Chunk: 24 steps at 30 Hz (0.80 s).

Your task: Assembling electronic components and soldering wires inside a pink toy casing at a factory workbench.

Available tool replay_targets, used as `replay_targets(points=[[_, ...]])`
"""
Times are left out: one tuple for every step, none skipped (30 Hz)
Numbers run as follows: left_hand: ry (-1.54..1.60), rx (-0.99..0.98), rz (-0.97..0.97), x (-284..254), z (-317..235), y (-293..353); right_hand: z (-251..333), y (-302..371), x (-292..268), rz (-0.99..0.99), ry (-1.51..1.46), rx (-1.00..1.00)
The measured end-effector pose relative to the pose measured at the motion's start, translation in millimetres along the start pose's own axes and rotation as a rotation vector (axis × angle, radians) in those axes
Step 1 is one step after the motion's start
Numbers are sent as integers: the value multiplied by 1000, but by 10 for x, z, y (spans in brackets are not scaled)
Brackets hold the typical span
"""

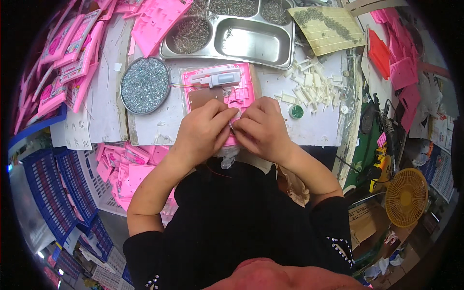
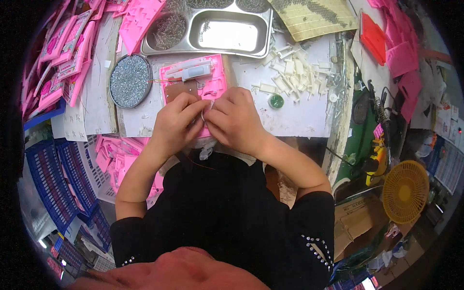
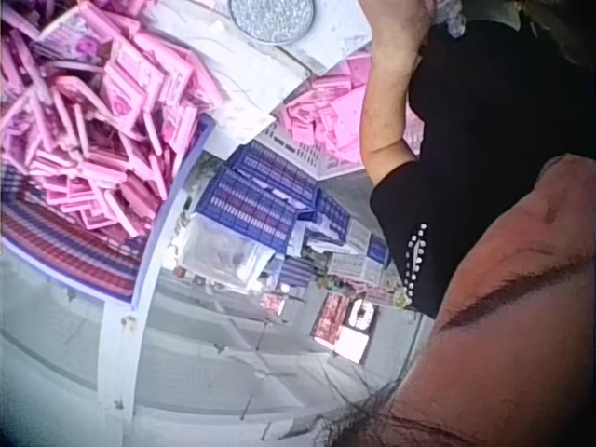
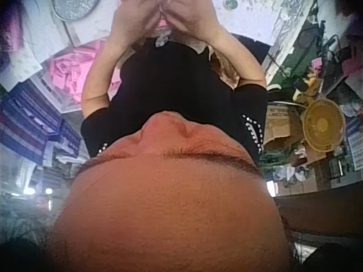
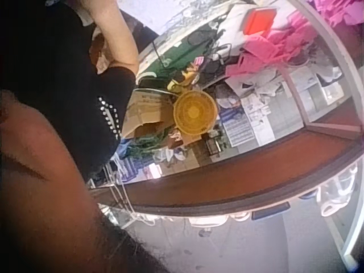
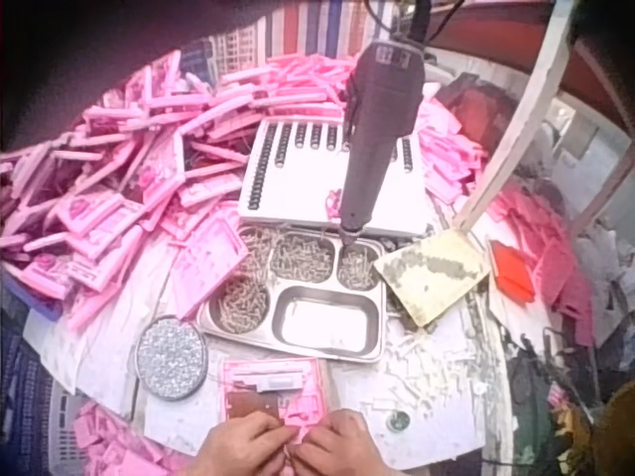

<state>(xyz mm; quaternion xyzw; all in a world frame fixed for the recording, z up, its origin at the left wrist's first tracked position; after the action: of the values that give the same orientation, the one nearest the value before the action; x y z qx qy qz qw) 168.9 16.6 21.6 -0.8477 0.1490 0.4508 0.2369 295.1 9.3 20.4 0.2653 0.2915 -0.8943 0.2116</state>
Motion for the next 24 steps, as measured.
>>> replay_targets(points=[[-21,22,13,30,-3,-5,5,8,-14,-5,4,3],[-41,47,19,49,-6,10,11,15,-28,-11,9,7],[-61,75,25,59,3,41,35,12,-23,-11,-16,-6],[-70,110,28,71,-4,37,52,8,-38,-10,-30,-11],[-95,142,-1,53,-14,28,51,12,-73,-6,-32,-15],[-119,173,-30,11,-24,52,25,31,-108,-32,-87,-49],[-141,199,-61,-27,-35,88,-36,41,-211,-31,-71,-26],[-135,197,-48,-40,-23,102,-101,50,-334,-36,-54,-4],[-129,195,-34,-58,-19,119,-174,68,-468,-42,-38,17],[-132,189,-17,-75,-13,139,-299,98,-613,-48,10,66],[-127,192,-34,-97,-16,152,-420,133,-806,-98,84,100],[-122,194,-52,-107,-20,159,-546,178,-1007,-147,157,133],[-118,192,-68,-118,-13,171,-662,214,-1198,-194,227,166],[-106,184,-73,-121,7,199,-807,262,-1351,-208,277,250],[-103,185,-72,-127,4,193,-944,315,-1504,-221,326,335],[-103,186,-68,-134,1,188,-1074,354,-1620,-236,370,420],[-102,186,-65,-137,4,181,-1181,366,-1706,-243,392,476],[-96,196,-59,-135,13,177,-1286,378,-1794,-249,413,533],[-87,204,-59,-146,14,188,-1383,378,-1858,-251,432,588],[-77,211,-60,-157,12,191,-1459,347,-1894,-229,463,609],[-66,217,-61,-156,15,178,-1435,276,-1909,-189,452,532],[-72,225,-43,-157,29,186,-1399,197,-1859,-147,421,457],[-78,231,-27,-150,47,185,-1337,115,-1806,-105,390,381],[-83,237,-11,-144,62,195,-1285,87,-1705,-56,227,392]])
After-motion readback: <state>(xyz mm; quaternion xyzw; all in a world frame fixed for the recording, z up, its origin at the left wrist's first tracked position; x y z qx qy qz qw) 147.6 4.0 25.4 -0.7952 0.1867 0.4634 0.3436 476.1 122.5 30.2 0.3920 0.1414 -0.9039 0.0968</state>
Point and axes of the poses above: each hand's wrist, its own y-axis away from the middle knuckle, its own x-axis out of the palm, z = x × y, the point moved 8 cm from there along -y, towards the middle knuckle, and after that the axes turned 12 degrees about -y, right-handed, at the moved point
